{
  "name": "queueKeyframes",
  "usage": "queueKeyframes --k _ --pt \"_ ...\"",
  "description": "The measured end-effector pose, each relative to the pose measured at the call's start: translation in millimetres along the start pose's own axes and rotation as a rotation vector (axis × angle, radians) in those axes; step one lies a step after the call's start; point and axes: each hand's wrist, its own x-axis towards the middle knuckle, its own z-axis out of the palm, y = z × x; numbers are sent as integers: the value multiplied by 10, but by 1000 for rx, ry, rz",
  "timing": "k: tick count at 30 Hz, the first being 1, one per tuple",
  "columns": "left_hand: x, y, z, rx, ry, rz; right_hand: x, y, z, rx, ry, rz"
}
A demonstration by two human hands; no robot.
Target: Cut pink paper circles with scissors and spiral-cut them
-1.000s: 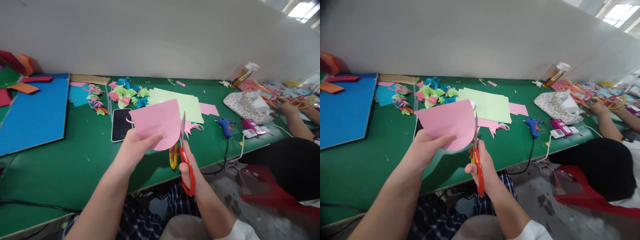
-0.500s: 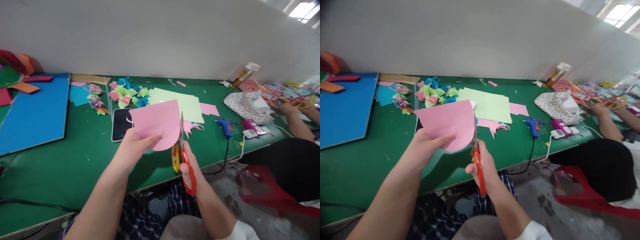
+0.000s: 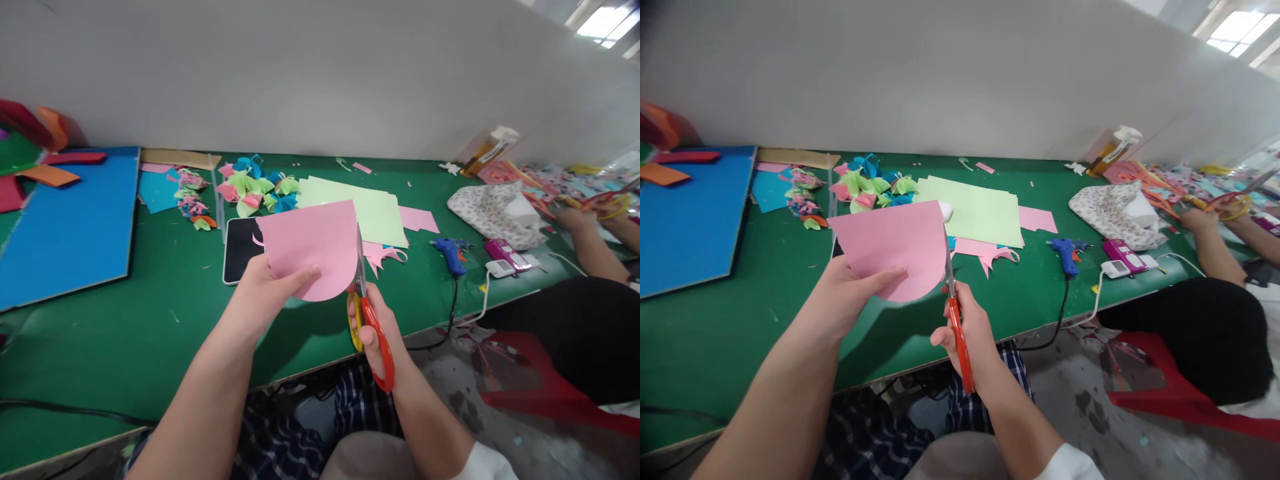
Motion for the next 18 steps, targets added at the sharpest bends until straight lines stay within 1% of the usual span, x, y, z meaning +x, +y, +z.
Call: queueKeyframes --k 6,13,18 --pt "5 30 6 -25 13 -2 -8 36 -2 1 20 11" --pt "30 11 -41 -1 28 11 -3 126 19 87 24 23" --pt "35 22 -42 -25 47 22 -11 145 21 95 25 6"
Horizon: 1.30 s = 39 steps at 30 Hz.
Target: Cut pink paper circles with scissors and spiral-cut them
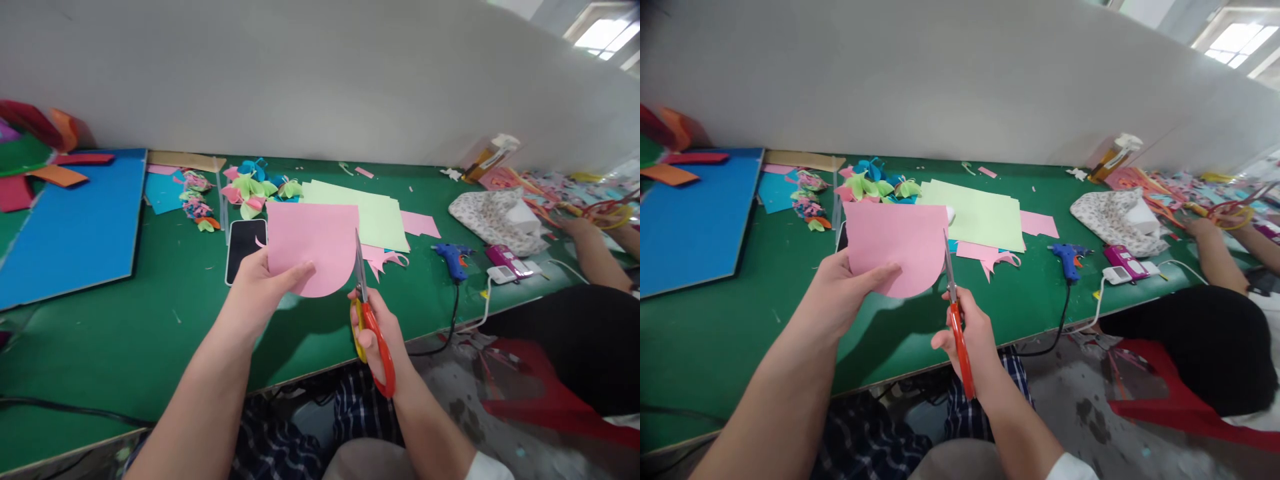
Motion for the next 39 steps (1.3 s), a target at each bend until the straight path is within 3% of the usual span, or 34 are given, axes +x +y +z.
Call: queueKeyframes --k 7,21,29,39 --pt "24 -10 -36 -6 39 32 -19 38 -15 -5 -2 -59" --pt "87 -28 -45 -84 219 146 -58 25 34 64 -39 37" --pt "31 -30 -11 114 104 115 17 -44 25 -27 -30 -68" --pt "36 -26 -19 102 37 116 -19 -134 39 28 -24 -15"
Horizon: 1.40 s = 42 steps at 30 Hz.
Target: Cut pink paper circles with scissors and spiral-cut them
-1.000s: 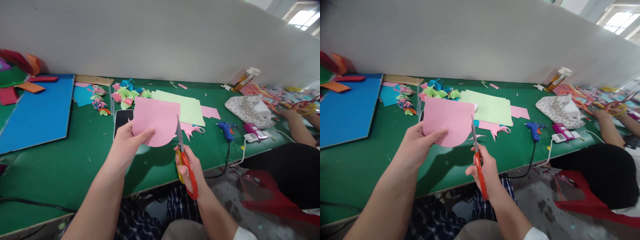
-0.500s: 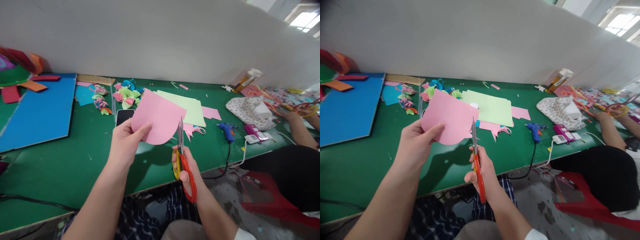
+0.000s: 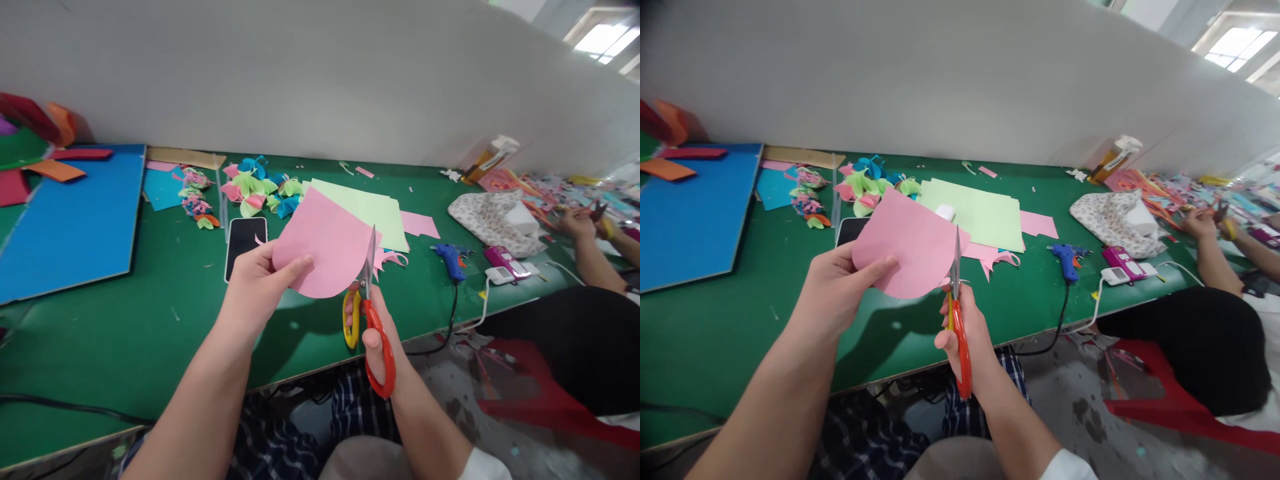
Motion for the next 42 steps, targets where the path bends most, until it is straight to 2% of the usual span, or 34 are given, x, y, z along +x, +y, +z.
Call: queueKeyframes --k 10,15,20,26,28,32,34,36,39,42 --pt "15 -20 -38 8 67 36 24 45 -10 1 -7 56" --pt "25 34 -30 -33 126 47 20 117 -13 21 23 62" --pt "37 67 -57 -106 185 58 -17 117 -16 -55 -31 63" --pt "75 -24 -64 -161 343 74 -40 100 18 -115 -77 34" --pt "40 -43 24 -265 322 14 -41 78 45 -111 -67 38" --pt "-107 -41 278 -409 58 -121 -37 18 95 -91 15 63" --pt "-172 -32 382 -426 -34 -143 -36 8 105 -95 39 46" --pt "-205 -29 441 -401 5 -159 -38 25 103 -99 25 38" --pt "-202 -54 447 -337 153 -157 -37 108 86 -103 -47 56" --pt "-188 -98 401 -246 199 -112 -23 203 69 -78 -78 66"
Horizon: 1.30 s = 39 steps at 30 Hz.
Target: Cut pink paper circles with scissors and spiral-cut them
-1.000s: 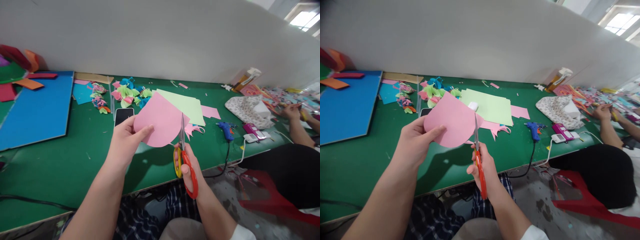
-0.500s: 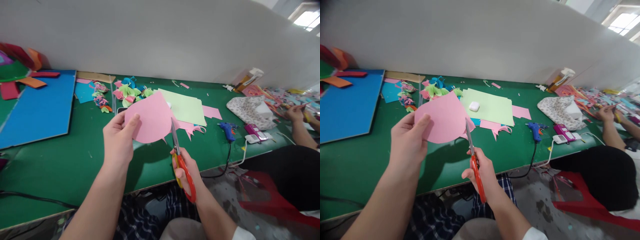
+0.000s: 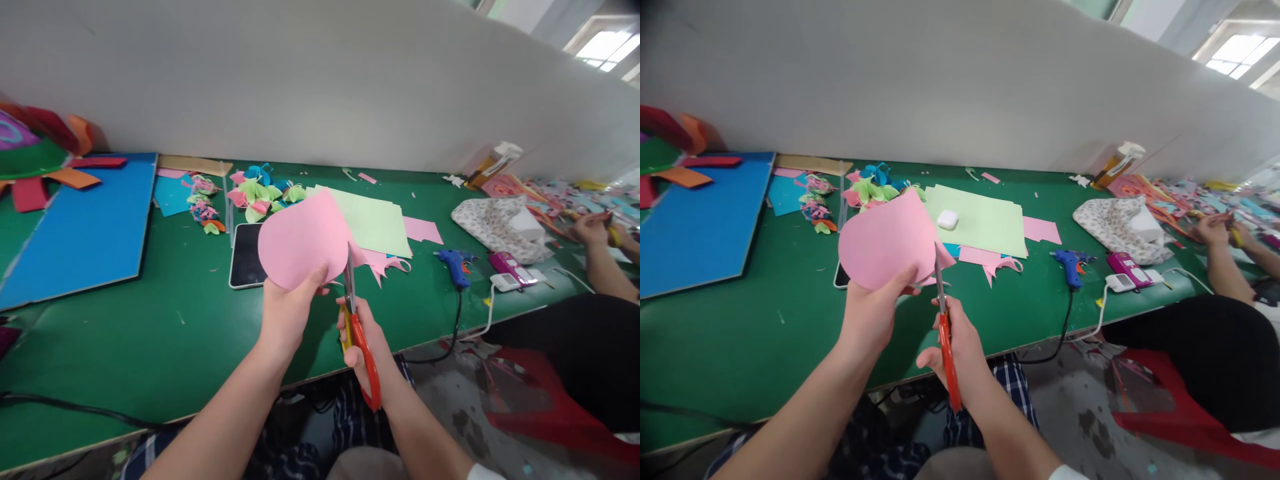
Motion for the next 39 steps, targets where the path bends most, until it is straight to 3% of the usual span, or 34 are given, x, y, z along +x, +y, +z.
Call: queueKeyframes --k 6,17,39 --pt "-25 20 -37 188 18 40 28 -42 -35 5 26 -70" --pt "-40 114 -29 272 -120 21 19 -212 -64 7 61 -87" --pt "65 148 -95 297 -145 68 49 -277 -45 173 123 80"
